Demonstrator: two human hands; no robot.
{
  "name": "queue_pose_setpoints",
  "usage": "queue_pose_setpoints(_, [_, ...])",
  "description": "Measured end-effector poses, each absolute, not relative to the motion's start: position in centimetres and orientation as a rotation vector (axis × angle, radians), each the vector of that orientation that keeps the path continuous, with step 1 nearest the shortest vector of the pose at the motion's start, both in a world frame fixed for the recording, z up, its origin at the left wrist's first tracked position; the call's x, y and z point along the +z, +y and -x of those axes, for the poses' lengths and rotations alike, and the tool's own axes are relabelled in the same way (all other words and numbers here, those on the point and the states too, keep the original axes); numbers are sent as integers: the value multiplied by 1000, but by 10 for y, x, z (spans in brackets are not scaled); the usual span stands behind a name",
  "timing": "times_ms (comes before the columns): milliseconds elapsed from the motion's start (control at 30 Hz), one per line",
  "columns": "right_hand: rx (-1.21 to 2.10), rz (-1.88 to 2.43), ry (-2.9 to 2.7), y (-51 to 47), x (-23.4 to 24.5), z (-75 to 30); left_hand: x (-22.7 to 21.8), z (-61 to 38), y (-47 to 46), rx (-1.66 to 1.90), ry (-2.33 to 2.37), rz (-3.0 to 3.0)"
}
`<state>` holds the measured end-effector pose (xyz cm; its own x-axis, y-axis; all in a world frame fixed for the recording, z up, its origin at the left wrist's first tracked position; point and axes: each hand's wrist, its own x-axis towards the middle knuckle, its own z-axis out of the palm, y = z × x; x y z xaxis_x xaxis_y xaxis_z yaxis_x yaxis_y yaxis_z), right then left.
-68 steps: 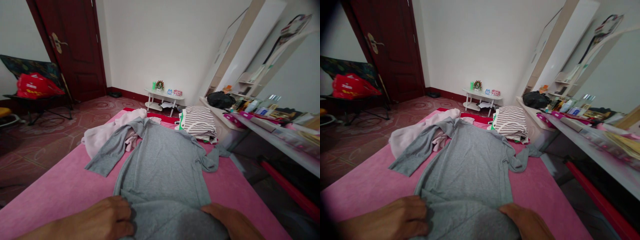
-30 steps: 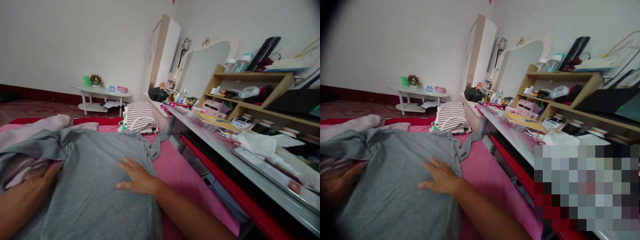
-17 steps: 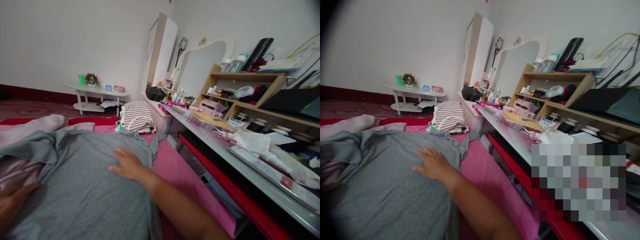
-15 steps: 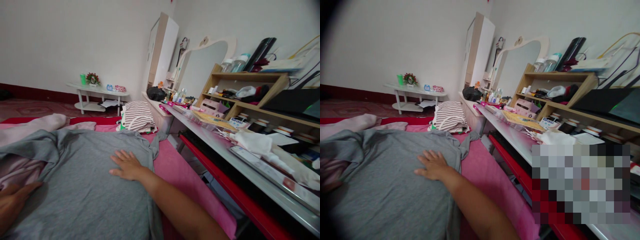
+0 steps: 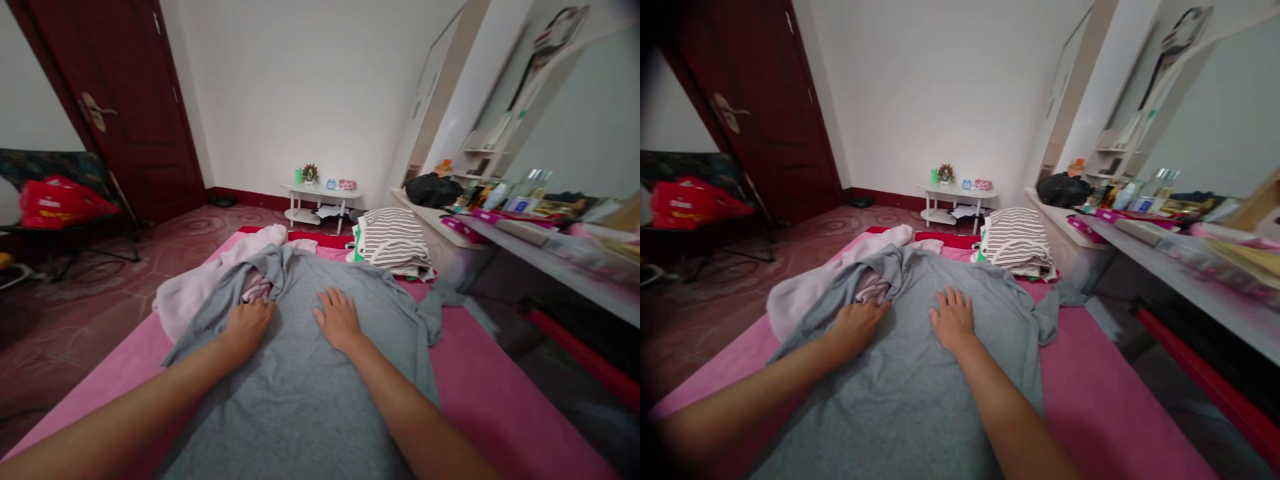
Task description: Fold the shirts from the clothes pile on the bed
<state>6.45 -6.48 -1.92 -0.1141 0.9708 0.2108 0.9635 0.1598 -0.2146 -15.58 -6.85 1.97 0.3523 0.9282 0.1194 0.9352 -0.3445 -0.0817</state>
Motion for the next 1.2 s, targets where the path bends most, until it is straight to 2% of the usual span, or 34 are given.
queue_pose_setpoints(200, [27,1841,-2165,-56,-20,-71,32,155,-64,53,-1728,2472])
queue_pose_setpoints(267, [39,1831,-2179,-54,-19,-75,42,173,-63,-64,-1705,2494])
queue_pose_setpoints(400, [33,1819,-2192,-52,-23,-77,59,231,-69,-514,-1750,2266])
queue_pose_setpoints(467, [18,1824,-2185,-52,-24,-75,57,263,-75,-585,-1823,2215])
queue_pose_setpoints(600, [-3,1823,-2167,-54,-24,-71,42,302,-80,-444,-2037,2399])
queue_pose_setpoints(700, [5,1774,-2140,-55,-23,-72,47,304,-74,-325,-2024,2511])
queue_pose_setpoints(867, [150,1584,-1954,-50,-28,-86,116,285,-47,-143,-1945,2301])
queue_pose_setpoints(1067, [403,1457,-1501,-48,-27,-101,228,272,-12,-638,-1728,1805])
queue_pose_setpoints(1200, [446,1434,-1410,-46,-27,-101,261,229,-13,-1029,-1438,1827])
